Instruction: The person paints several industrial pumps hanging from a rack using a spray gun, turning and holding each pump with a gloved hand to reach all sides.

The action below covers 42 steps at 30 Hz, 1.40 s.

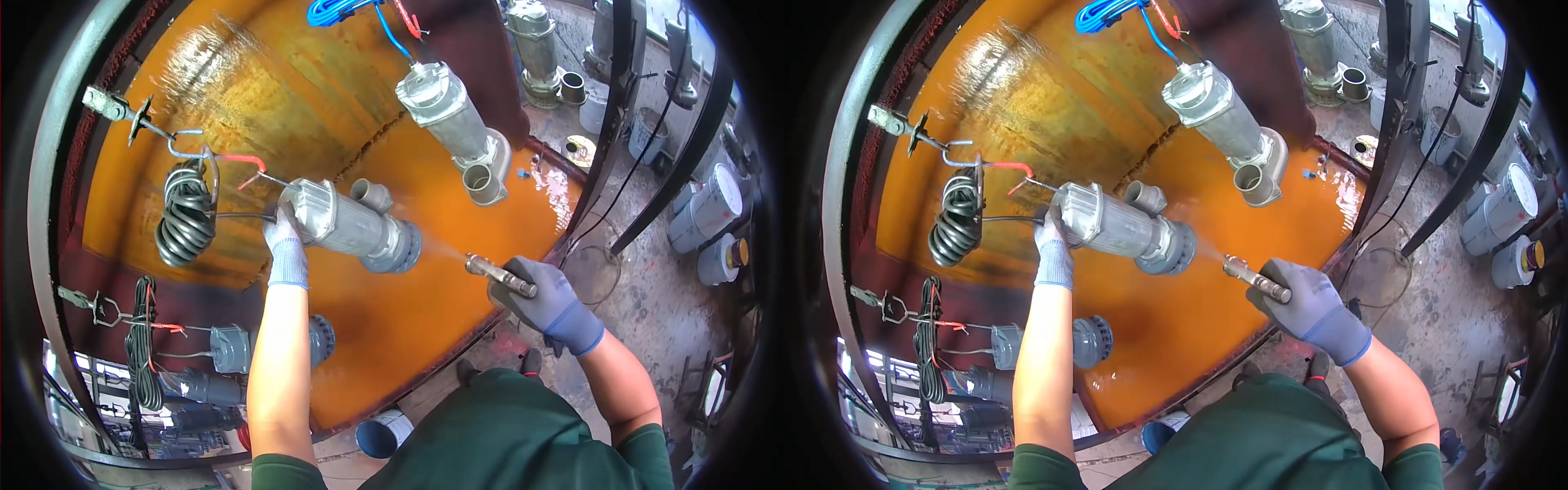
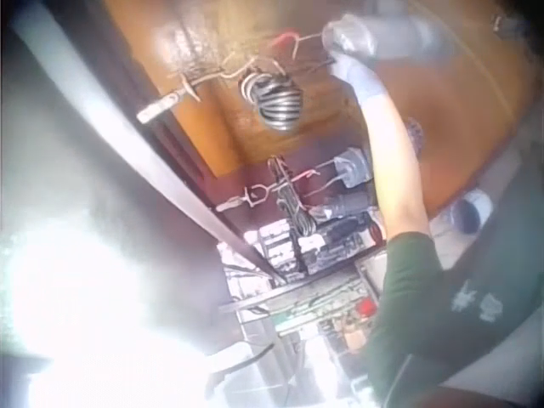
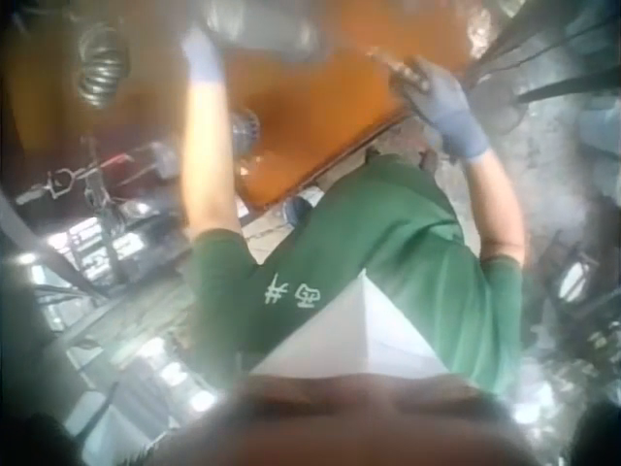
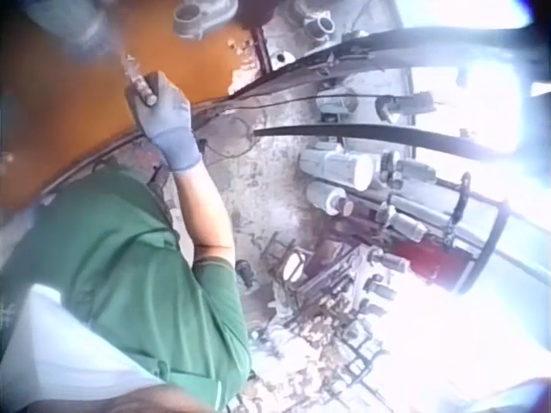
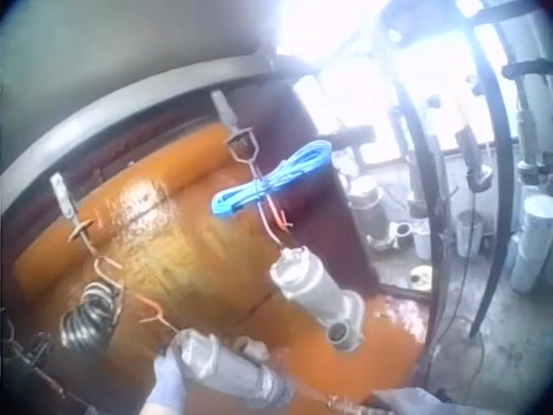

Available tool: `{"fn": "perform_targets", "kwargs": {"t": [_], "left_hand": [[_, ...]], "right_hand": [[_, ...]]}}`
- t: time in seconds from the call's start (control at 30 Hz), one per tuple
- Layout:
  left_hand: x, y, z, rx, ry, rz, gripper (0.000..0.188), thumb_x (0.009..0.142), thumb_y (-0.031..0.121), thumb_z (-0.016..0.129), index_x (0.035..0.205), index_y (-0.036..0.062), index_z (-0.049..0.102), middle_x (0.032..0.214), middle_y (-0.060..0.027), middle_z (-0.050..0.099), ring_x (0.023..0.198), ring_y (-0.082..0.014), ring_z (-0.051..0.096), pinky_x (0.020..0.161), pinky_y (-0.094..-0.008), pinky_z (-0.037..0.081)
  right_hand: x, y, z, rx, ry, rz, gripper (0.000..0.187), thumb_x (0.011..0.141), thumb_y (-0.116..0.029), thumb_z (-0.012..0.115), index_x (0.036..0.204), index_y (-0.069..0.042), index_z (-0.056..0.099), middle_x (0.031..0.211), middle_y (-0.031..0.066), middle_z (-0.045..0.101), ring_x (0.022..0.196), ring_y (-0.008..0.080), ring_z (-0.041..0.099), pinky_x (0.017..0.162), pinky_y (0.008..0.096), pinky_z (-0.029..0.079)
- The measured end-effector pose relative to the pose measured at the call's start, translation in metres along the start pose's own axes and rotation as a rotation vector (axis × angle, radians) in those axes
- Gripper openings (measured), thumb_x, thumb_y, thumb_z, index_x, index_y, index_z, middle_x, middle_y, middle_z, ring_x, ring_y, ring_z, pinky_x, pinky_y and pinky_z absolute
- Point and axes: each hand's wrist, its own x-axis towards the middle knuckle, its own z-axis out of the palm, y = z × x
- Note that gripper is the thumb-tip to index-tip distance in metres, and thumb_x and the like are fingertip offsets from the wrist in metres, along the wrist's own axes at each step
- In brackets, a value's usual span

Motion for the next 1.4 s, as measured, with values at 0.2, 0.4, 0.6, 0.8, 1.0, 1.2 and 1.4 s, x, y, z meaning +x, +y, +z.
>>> {"fn": "perform_targets", "kwargs": {"t": [0.2,0.4,0.6,0.8,1.0,1.2,1.4], "left_hand": [[0.032,-0.023,-0.025,-0.143,0.037,-0.022,0.043,0.105,0.011,0.061,0.147,0.0034,0.055,0.123,-0.0131,0.071,0.107,-0.0239,0.070,0.093,-0.0394,0.059],[0.015,-0.006,-0.011,-0.142,-0.047,0.030,0.041,0.102,0.002,0.064,0.142,-0.0005,0.060,0.125,-0.0109,0.070,0.107,-0.0174,0.067,0.094,-0.0315,0.057],[0.017,-0.012,-0.015,-0.226,-0.189,0.029,0.038,0.102,-0.001,0.061,0.140,-0.0023,0.062,0.125,-0.0114,0.071,0.107,-0.0199,0.069,0.096,-0.0331,0.058],[0.023,-0.014,-0.023,-0.215,-0.255,0.049,0.040,0.101,0.000,0.057,0.141,-0.0035,0.063,0.128,-0.0124,0.072,0.112,-0.0217,0.069,0.101,-0.0347,0.057],[0.012,-0.016,-0.015,-0.220,-0.252,0.106,0.034,0.101,0.004,0.058,0.133,-0.0023,0.067,0.121,-0.0120,0.073,0.107,-0.0220,0.069,0.097,-0.0356,0.057],[0.022,-0.027,-0.017,-0.206,-0.234,0.100,0.034,0.101,0.014,0.067,0.132,-0.0004,0.068,0.120,-0.0100,0.074,0.105,-0.0193,0.068,0.094,-0.0340,0.056],[0.028,-0.041,-0.017,-0.317,-0.292,0.054,0.040,0.103,0.018,0.071,0.137,-0.0023,0.064,0.124,-0.0117,0.071,0.108,-0.0202,0.067,0.097,-0.0342,0.056]], "right_hand": [[0.011,-0.020,-0.002,-0.066,-0.242,-0.163,0.028,0.093,-0.027,0.080,0.095,-0.005,0.063,0.080,0.0203,0.067,0.078,0.0432,0.069,0.068,0.0514,0.053],[0.021,-0.030,0.001,-0.148,-0.235,-0.188,0.030,0.094,-0.030,0.080,0.098,-0.005,0.064,0.082,0.0207,0.068,0.080,0.0436,0.070,0.069,0.0519,0.054],[0.034,-0.049,-0.001,-0.120,-0.135,-0.103,0.031,0.094,-0.033,0.081,0.099,-0.006,0.066,0.083,0.0204,0.069,0.082,0.0434,0.070,0.072,0.0521,0.053],[0.022,-0.062,-0.016,-0.315,-0.495,-0.112,0.032,0.094,-0.036,0.081,0.103,-0.008,0.068,0.087,0.0188,0.071,0.084,0.0414,0.072,0.074,0.0513,0.055],[0.024,-0.085,-0.012,-0.321,-0.194,-0.271,0.033,0.097,-0.032,0.079,0.109,-0.006,0.063,0.083,0.0187,0.068,0.081,0.0404,0.071,0.071,0.0504,0.056],[0.049,-0.113,-0.015,-0.578,-0.269,-0.424,0.032,0.097,-0.032,0.077,0.109,-0.008,0.060,0.083,0.0162,0.067,0.080,0.0392,0.071,0.070,0.0514,0.055],[0.063,-0.135,0.007,-0.527,-0.230,-0.414,0.032,0.097,-0.032,0.077,0.101,-0.007,0.056,0.081,0.0165,0.067,0.079,0.0412,0.070,0.068,0.0520,0.054]]}}
